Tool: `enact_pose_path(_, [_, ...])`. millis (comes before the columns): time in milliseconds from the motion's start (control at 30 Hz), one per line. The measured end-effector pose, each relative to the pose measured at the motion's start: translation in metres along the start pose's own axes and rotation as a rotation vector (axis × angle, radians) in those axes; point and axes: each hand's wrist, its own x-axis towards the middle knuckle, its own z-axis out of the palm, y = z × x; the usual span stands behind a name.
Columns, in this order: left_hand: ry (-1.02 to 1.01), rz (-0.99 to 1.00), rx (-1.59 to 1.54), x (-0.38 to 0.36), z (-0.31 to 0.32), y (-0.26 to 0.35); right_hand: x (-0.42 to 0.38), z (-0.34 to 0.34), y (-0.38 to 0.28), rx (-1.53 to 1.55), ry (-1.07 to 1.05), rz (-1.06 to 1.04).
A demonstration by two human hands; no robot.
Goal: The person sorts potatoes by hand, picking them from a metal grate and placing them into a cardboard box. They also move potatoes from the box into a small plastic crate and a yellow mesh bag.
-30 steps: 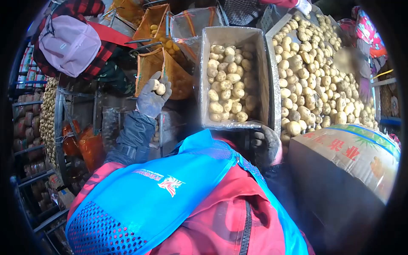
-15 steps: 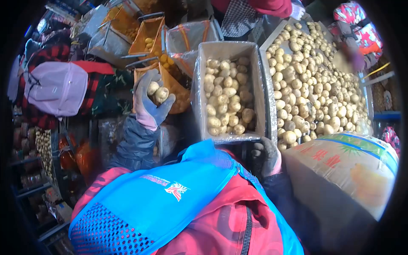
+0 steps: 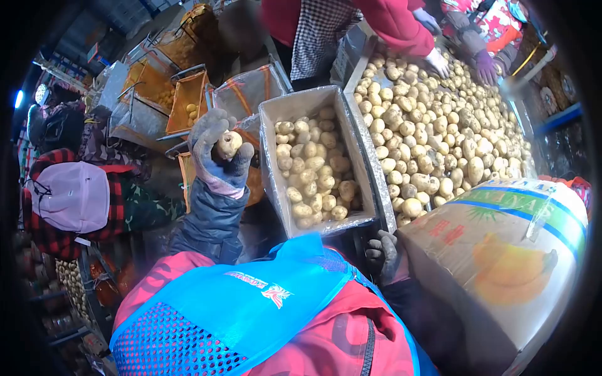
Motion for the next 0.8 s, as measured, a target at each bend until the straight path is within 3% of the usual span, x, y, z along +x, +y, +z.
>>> enact_pose_path(100, [0.007,-0.062,-0.053,-0.007,0.003,0.002,0.005,-0.01,0.003,0.038,-0.064,0.02])
enact_pose_path(133, [0.122,-0.199,-0.102,-0.012,0.008,0.003,0.008,-0.012,0.004,0.06,-0.109,0.032])
enact_pose_path(167, [0.165,-0.603,-0.3,-0.022,0.004,0.007,0.007,-0.005,0.002,0.047,-0.118,0.046])
enact_pose_path(233, [0.47,-1.244,-0.83,-0.034,-0.01,-0.008,-0.002,0.017,-0.006,-0.033,0.088,-0.004])
enact_pose_path(267, [0.593,-1.424,-1.092,-0.063,-0.025,-0.035,-0.001,0.022,-0.01,-0.132,0.093,0.017])
enact_pose_path(300, [0.63,-1.431,-1.064,-0.085,-0.044,-0.044,0.006,0.012,-0.007,-0.16,0.081,0.042])
enact_pose_path(367, [0.563,-1.581,-1.417,-0.117,-0.078,-0.048,0.032,-0.017,-0.004,-0.011,-0.221,0.089])
enact_pose_path(400, [0.577,-1.61,-1.412,-0.124,-0.093,-0.044,0.035,-0.013,-0.007,-0.012,-0.23,0.109])
enact_pose_path(433, [0.62,-1.617,-1.381,-0.13,-0.105,-0.04,0.039,-0.008,-0.006,-0.073,0.019,0.145])
enact_pose_path(500, [0.61,-1.643,-1.307,-0.139,-0.128,-0.027,0.047,-0.003,-0.012,0.02,-0.107,0.231])
enact_pose_path(700, [0.852,-1.748,-1.111,-0.201,-0.195,0.012,0.057,0.021,-0.023,-0.192,-0.059,0.191])
enact_pose_path(767, [1.215,-1.885,-0.877,-0.241,-0.211,0.032,0.061,0.031,-0.025,-0.254,-0.074,0.16])
enact_pose_path(800, [1.221,-1.806,-0.841,-0.261,-0.21,0.052,0.065,0.028,-0.024,-0.296,-0.097,0.151])
